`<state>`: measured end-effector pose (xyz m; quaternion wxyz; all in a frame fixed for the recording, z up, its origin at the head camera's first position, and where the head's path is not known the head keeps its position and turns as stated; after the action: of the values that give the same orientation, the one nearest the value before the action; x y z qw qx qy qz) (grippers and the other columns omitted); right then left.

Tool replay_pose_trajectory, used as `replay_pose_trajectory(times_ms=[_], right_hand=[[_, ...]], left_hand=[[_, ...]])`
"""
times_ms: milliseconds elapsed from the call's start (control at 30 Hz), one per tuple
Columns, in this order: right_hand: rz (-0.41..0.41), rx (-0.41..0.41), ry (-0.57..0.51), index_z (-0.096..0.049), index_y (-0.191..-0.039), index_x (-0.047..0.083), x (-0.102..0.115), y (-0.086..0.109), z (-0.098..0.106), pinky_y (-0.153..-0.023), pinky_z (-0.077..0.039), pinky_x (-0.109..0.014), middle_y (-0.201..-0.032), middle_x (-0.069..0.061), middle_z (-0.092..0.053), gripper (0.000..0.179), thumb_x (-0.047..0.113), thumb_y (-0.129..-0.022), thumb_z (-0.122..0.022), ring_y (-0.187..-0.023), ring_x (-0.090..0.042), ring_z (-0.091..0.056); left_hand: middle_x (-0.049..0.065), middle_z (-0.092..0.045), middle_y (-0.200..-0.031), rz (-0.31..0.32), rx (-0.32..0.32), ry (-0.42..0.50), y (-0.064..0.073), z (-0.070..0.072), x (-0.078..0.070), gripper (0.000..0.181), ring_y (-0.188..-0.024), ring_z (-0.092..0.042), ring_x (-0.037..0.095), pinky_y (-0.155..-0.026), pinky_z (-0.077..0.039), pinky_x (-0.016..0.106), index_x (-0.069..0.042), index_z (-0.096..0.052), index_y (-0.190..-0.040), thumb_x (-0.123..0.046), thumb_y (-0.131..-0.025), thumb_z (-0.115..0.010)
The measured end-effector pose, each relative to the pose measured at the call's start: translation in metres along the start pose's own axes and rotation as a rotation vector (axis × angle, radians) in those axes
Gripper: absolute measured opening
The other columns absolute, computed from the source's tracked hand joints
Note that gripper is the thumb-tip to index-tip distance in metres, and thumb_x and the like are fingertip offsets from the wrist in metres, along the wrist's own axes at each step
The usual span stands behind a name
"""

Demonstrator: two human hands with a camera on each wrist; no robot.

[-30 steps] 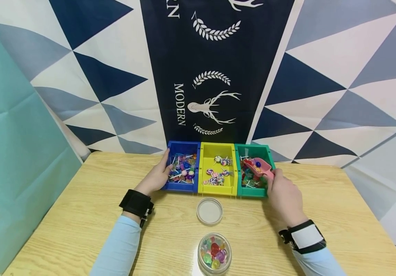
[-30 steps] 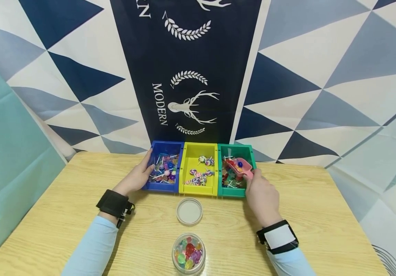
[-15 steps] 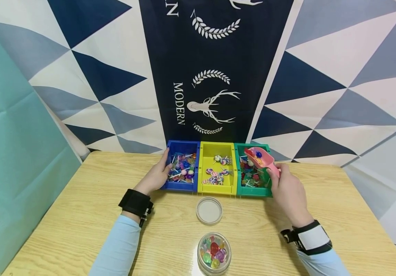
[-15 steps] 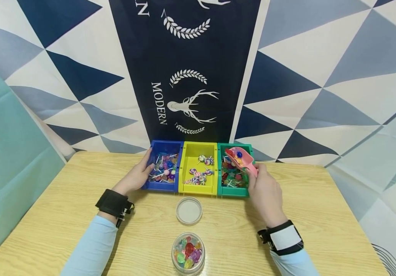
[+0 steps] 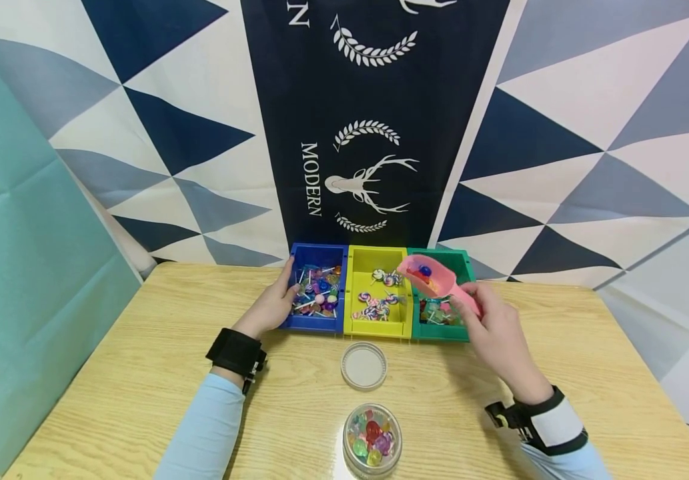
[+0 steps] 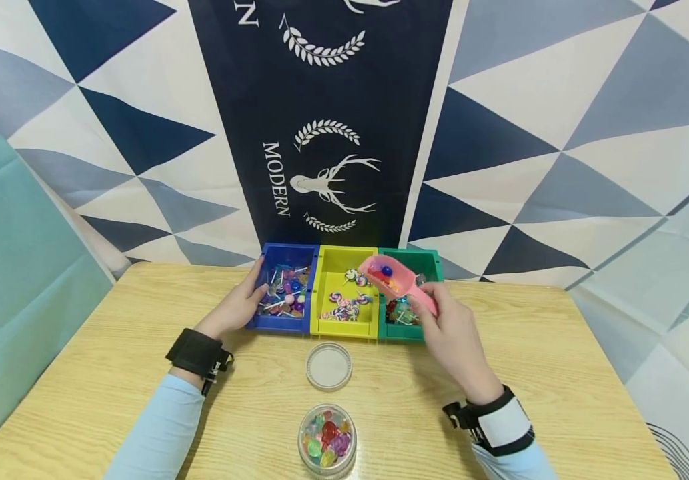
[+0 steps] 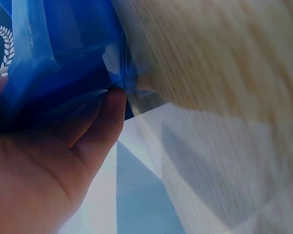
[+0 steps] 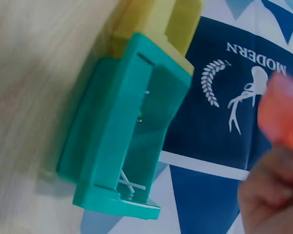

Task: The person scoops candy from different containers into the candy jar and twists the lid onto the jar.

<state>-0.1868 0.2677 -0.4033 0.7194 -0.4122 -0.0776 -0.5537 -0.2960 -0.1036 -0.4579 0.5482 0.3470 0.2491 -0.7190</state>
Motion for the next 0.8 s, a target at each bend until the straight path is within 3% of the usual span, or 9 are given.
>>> replay_pose_trajectory(times_ms=[200, 367, 500, 667, 800], right_hand=[[0.012, 0.187, -0.177, -0.063, -0.114, 0.007, 0.002, 0.004, 0.003, -0.051, -0.035, -0.027, -0.075, -0.002, -0.050, 0.016, 0.010, -0.098, -0.064, -0.065, -0.017, -0.046], [0.026, 0.227, -0.304, -0.065, -0.105, 0.008, 0.005, 0.006, 0.001, -0.055, -0.040, -0.027, -0.079, -0.004, -0.057, 0.010, 0.008, -0.102, -0.056, -0.069, -0.015, -0.050], [0.042, 0.249, -0.384, -0.065, -0.092, 0.012, 0.009, 0.006, 0.000, -0.058, -0.041, -0.027, -0.079, -0.004, -0.056, 0.017, 0.005, -0.103, -0.053, -0.071, -0.014, -0.050], [0.100, 0.314, -0.439, -0.067, -0.086, 0.017, 0.017, 0.009, -0.002, -0.053, -0.041, -0.026, -0.071, 0.002, -0.052, 0.023, 0.000, -0.098, -0.058, -0.061, -0.013, -0.047], [0.168, 0.385, -0.441, -0.068, -0.083, 0.023, 0.023, 0.012, -0.002, -0.044, -0.031, -0.026, -0.063, 0.008, -0.045, 0.025, 0.000, -0.093, -0.065, -0.050, -0.010, -0.040]], left_hand=[[0.011, -0.010, -0.165, 0.002, 0.002, 0.006, 0.000, -0.001, 0.000, 0.063, -0.149, -0.017, 0.031, -0.119, -0.016, 0.049, -0.018, 0.001, -0.162, -0.020, -0.110, -0.035], [0.012, -0.011, -0.165, 0.011, 0.000, 0.006, 0.000, -0.001, 0.001, 0.063, -0.149, -0.017, 0.031, -0.118, -0.017, 0.049, -0.018, 0.001, -0.162, -0.021, -0.110, -0.035], [0.011, -0.010, -0.166, 0.017, 0.000, 0.007, 0.001, -0.001, -0.001, 0.063, -0.149, -0.016, 0.031, -0.119, -0.016, 0.049, -0.019, 0.001, -0.162, -0.021, -0.110, -0.034], [0.010, -0.009, -0.166, 0.013, 0.000, 0.008, 0.001, -0.001, -0.001, 0.063, -0.150, -0.014, 0.030, -0.119, -0.015, 0.049, -0.019, 0.002, -0.162, -0.022, -0.110, -0.034], [0.010, -0.009, -0.166, 0.014, 0.000, 0.008, 0.001, -0.001, 0.000, 0.063, -0.150, -0.015, 0.030, -0.119, -0.015, 0.049, -0.020, 0.002, -0.162, -0.022, -0.110, -0.034]])
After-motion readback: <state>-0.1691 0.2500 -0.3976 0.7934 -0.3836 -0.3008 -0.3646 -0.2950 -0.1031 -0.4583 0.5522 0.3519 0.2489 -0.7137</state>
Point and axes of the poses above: each hand's wrist, its own y-axis away from the middle knuckle, its own z-axis out of the back of the hand, x = y × z, the point moved 1 cm from there along -y, towards the middle knuckle
